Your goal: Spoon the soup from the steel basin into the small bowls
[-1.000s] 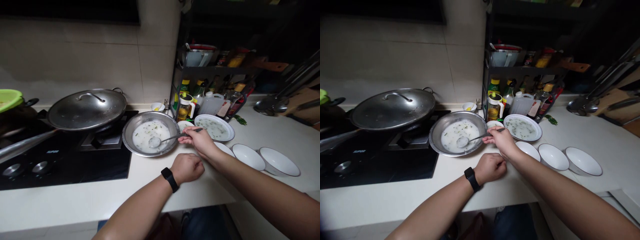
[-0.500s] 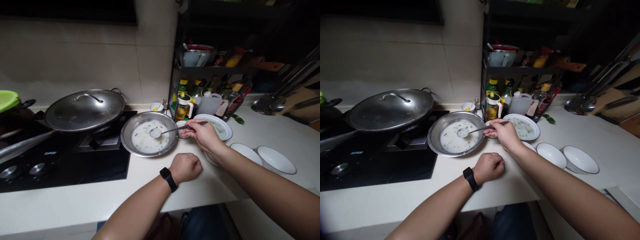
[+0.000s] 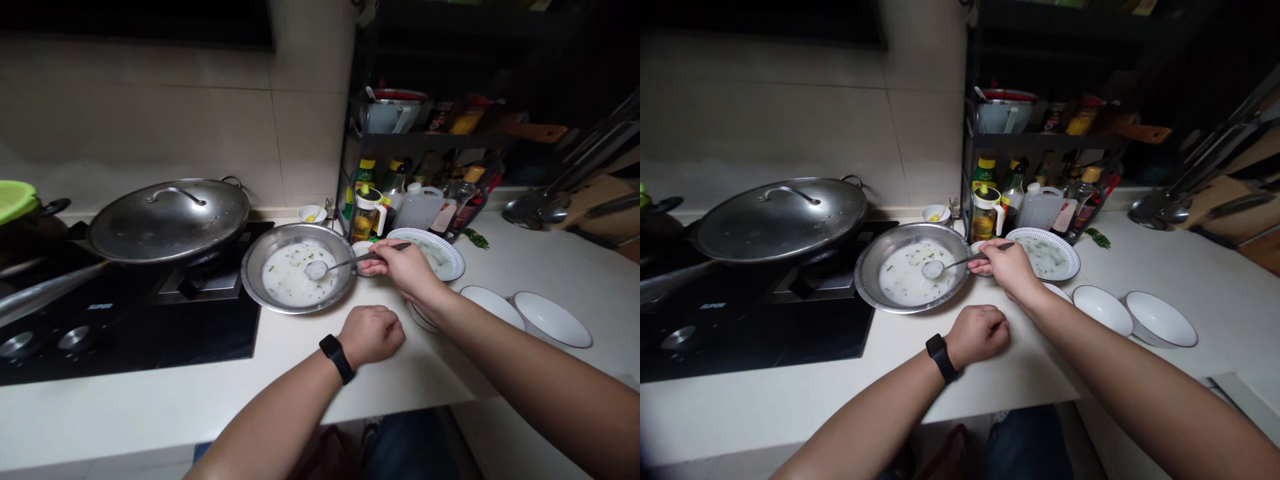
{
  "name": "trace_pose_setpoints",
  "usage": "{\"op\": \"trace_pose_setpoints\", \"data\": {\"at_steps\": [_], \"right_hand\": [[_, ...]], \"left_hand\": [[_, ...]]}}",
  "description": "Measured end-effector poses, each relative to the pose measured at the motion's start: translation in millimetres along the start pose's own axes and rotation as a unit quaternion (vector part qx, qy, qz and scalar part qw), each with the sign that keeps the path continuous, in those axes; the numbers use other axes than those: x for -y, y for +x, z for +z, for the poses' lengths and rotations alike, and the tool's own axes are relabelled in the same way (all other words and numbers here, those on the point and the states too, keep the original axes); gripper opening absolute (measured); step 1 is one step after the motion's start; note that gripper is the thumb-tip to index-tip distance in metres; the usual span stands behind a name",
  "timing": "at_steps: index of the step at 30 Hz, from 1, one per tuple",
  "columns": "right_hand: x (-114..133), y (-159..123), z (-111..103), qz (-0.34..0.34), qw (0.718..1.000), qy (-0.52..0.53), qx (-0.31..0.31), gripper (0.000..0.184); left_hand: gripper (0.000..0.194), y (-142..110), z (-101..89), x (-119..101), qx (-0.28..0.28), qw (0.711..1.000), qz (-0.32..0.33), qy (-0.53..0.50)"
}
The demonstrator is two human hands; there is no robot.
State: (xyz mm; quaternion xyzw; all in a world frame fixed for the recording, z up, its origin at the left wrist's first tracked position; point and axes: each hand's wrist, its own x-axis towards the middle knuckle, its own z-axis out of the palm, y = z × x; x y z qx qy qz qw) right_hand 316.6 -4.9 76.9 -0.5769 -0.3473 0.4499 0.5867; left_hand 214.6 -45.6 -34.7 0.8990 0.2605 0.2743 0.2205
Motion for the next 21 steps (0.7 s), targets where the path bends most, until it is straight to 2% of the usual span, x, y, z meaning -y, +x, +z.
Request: {"op": "trace_pose_setpoints", "data": {"at_steps": [7,13,21], "right_hand": [[3.6,-0.2,-3.1,-0.020,0.999,0.030,0.001,0.012],[17.7,-0.8,-9.7,-0.044,0.998,0.038,-0.005,0.012],[44.0,-1.4,-37.7,-0.071,0.995,0.042,-0.053,0.018]], "left_hand": [[0.022,0.2,1.2,0.0,-0.004,1.000,0.002,0.002],[0.022,-0.6,3.0,2.2,-0.014,1.000,0.008,-0.002],[0.024,-0.6,0.7,0.6,-0.011,1.000,0.000,-0.005]]}}
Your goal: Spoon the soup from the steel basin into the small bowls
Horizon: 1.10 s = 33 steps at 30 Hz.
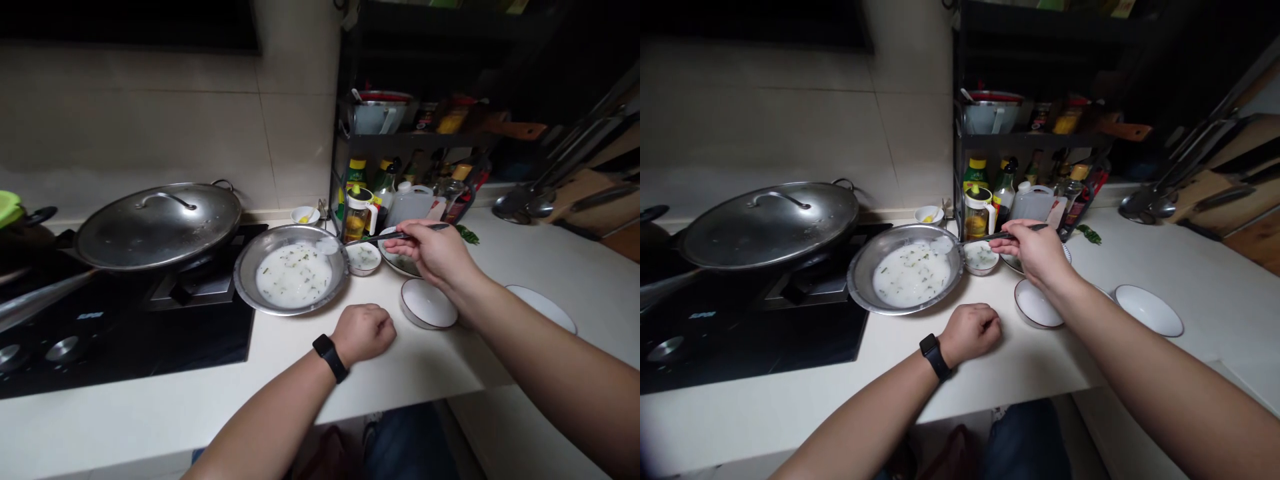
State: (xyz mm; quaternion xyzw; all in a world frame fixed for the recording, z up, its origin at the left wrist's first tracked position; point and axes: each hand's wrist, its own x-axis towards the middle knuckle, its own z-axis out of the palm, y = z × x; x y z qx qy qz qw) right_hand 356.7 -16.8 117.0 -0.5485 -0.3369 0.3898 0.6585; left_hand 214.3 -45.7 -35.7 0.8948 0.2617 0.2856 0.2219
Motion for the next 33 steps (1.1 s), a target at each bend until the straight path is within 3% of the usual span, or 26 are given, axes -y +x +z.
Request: {"op": "trace_pose_setpoints", "data": {"at_steps": [5,13,18,22,24,28,30,33], "right_hand": [[14.6,3.3,-31.1,-0.002,0.998,-0.011,-0.061,0.023],[20.6,20.8,-98.7,-0.038,0.988,-0.026,-0.144,0.024],[20.9,18.4,-115.6,-0.049,0.977,-0.084,-0.190,0.026],[20.1,4.9,-124.0,-0.068,0.959,-0.212,-0.176,0.014],[18.7,-1.6,-133.5,-0.138,0.924,-0.328,-0.139,0.008],[13.1,-8.1,-157.1,-0.355,0.773,-0.526,0.004,0.006],[9.1,-9.4,-164.5,-0.387,0.716,-0.575,0.087,0.007],[3.7,-12.0,-164.1,-0.405,0.675,-0.599,0.144,0.013]], "left_hand": [[0.026,0.0,-1.4,0.0,0.005,1.000,-0.001,-0.005],[0.025,-0.6,1.1,1.4,-0.004,1.000,-0.002,-0.010],[0.025,-1.5,1.2,1.3,0.000,1.000,-0.004,-0.009],[0.024,-1.4,0.3,0.5,-0.003,1.000,-0.006,-0.010],[0.024,-1.1,-0.1,0.2,-0.002,1.000,-0.008,-0.010],[0.024,-1.1,-0.4,0.1,0.002,1.000,-0.009,-0.007],[0.024,-1.2,-0.4,0.1,0.002,1.000,-0.008,-0.004],[0.025,-1.1,-0.4,-0.1,0.007,1.000,-0.008,0.001]]}}
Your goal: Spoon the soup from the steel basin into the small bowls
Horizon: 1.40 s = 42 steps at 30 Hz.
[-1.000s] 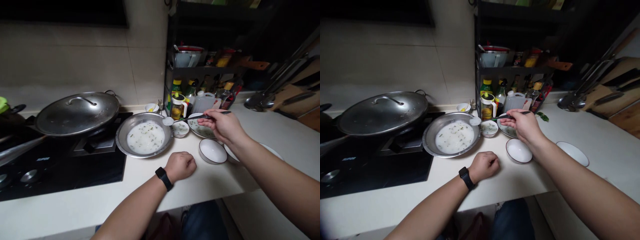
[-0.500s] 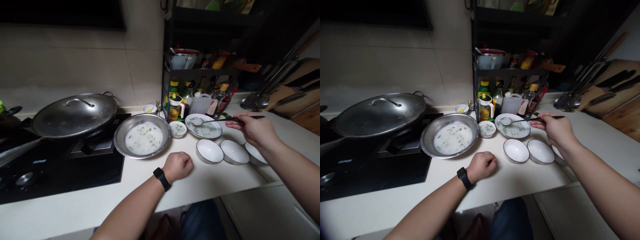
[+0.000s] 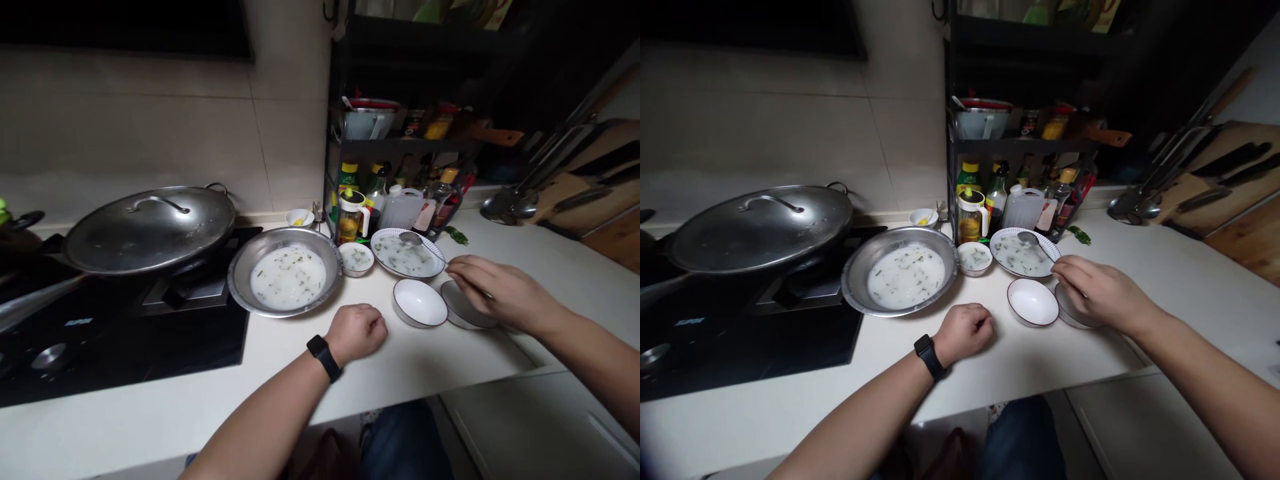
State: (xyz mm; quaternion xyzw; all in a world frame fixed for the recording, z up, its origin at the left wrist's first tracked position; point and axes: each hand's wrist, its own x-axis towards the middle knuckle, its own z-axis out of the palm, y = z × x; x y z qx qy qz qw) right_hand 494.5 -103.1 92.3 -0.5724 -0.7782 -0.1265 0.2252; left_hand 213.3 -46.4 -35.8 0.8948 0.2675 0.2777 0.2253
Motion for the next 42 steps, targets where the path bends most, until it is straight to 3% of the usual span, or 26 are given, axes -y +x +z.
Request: {"op": "trace_pose_setpoints", "data": {"at_steps": [4,6,8,12,17,22,28,31,34,42], "right_hand": [[21.9,11.0,5.1,-0.008,0.990,0.046,-0.132,0.012],[40.2,22.8,9.6,0.045,0.973,0.087,-0.209,0.011],[61.9,37.6,18.2,0.125,0.949,0.164,-0.238,0.012],[105.8,69.3,48.9,0.220,0.892,0.372,-0.133,0.015],[136.5,90.9,91.5,0.213,0.857,0.466,-0.043,0.015],[142.9,91.7,111.1,0.265,0.820,0.508,-0.005,0.017],[152.2,99.2,114.6,0.403,0.680,0.612,0.000,0.015],[156.3,102.6,114.3,0.429,0.628,0.649,-0.011,0.012],[157.5,105.0,111.3,0.420,0.618,0.664,-0.020,0.011],[141.4,115.2,88.1,0.400,0.648,0.646,-0.057,0.008]], "left_hand": [[0.025,0.6,0.5,-0.4,0.000,1.000,0.002,0.005],[0.024,1.0,0.7,-0.7,0.000,1.000,0.003,0.005],[0.024,1.2,0.8,-0.9,0.003,1.000,0.003,0.005],[0.023,1.6,0.3,-0.6,0.002,1.000,0.002,0.005],[0.023,2.1,-0.3,-1.2,0.003,1.000,0.000,0.004],[0.022,3.0,-1.7,-3.4,0.011,1.000,0.012,0.008],[0.019,3.6,-1.5,-3.7,0.018,1.000,0.015,0.008],[0.015,3.7,0.2,-2.6,0.013,1.000,0.014,-0.003],[0.016,3.5,0.7,-1.9,0.010,1.000,0.010,-0.005],[0.021,1.1,1.0,0.4,0.005,1.000,0.006,0.000]]}}
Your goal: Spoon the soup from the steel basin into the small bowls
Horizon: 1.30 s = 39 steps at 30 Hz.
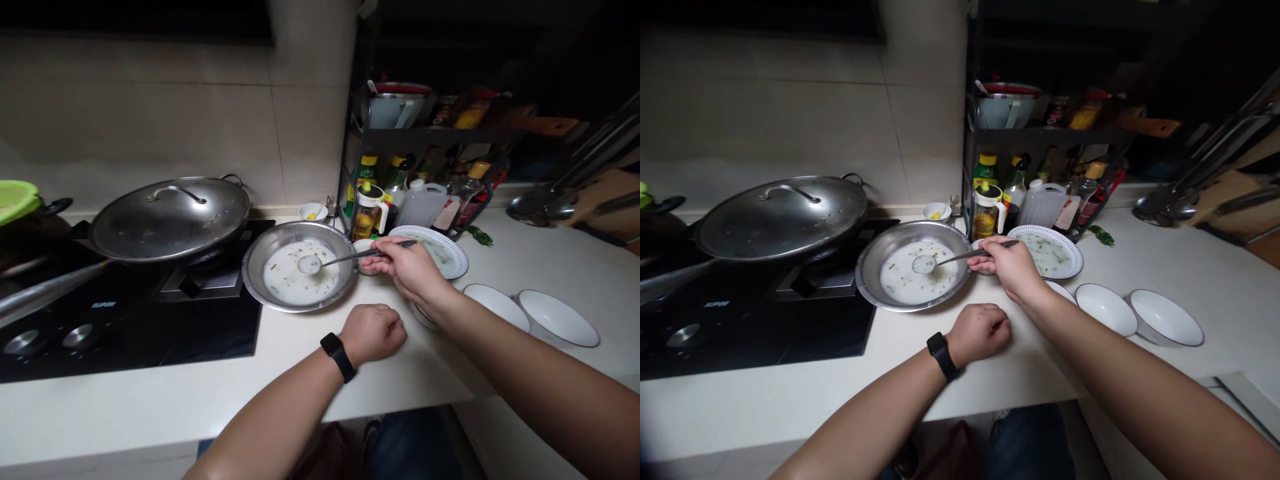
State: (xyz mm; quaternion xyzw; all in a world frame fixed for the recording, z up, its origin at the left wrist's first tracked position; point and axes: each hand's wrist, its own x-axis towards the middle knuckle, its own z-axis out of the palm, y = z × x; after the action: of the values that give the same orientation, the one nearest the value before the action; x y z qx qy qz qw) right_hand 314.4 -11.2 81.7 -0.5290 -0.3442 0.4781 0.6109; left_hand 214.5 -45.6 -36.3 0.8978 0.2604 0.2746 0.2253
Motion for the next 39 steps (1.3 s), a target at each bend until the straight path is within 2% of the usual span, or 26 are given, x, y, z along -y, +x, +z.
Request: {"op": "trace_pose_setpoints", "data": {"at_steps": [10,17,21,24,27,29,31,32,34,36,37,39], "right_hand": [[48.6,4.4,-39.8,-0.047,0.995,-0.019,-0.091,0.016],[74.9,3.8,-96.8,-0.072,0.983,-0.013,-0.169,0.024],[79.1,5.5,-130.2,-0.084,0.971,-0.024,-0.222,0.027],[76.6,4.1,-146.5,-0.092,0.962,-0.058,-0.249,0.028],[70.1,-0.9,-158.4,-0.113,0.950,-0.134,-0.259,0.024],[64.8,-6.5,-166.5,-0.133,0.931,-0.230,-0.250,0.016],[60.0,-12.9,-175.7,-0.191,0.888,-0.358,-0.215,0.009],[57.8,-16.0,-180.6,-0.243,0.851,-0.428,-0.182,0.009],[54.0,-21.0,-189.9,-0.369,0.749,-0.543,-0.093,0.013],[50.3,-24.1,-196.7,-0.461,0.644,-0.610,0.010,0.014],[48.5,-25.2,-198.3,-0.487,0.604,-0.629,0.049,0.014],[45.5,-27.3,-196.5,-0.518,0.551,-0.648,0.087,0.014]], "left_hand": [[0.023,0.9,-0.6,-1.5,0.006,1.000,-0.008,0.005],[0.024,-0.6,-0.6,-0.4,0.003,1.000,-0.003,0.002],[0.024,-1.3,0.3,1.0,-0.007,1.000,-0.001,-0.001],[0.024,-0.9,-0.1,0.5,-0.008,1.000,-0.003,-0.001],[0.025,-0.3,-1.1,-0.6,-0.006,1.000,-0.004,-0.001],[0.026,-0.1,-1.5,-1.0,-0.002,1.000,-0.005,-0.001],[0.026,0.0,-1.6,-1.0,-0.002,1.000,-0.006,0.001],[0.026,-0.1,-1.5,-0.7,-0.002,1.000,-0.006,0.001],[0.026,-0.2,-1.1,-0.1,-0.004,1.000,-0.006,0.002],[0.025,-0.5,-0.6,0.5,-0.006,1.000,-0.005,0.002],[0.025,-0.7,-0.3,0.6,-0.006,1.000,-0.004,0.002],[0.025,-1.1,0.0,0.4,-0.008,1.000,-0.004,0.002]]}}
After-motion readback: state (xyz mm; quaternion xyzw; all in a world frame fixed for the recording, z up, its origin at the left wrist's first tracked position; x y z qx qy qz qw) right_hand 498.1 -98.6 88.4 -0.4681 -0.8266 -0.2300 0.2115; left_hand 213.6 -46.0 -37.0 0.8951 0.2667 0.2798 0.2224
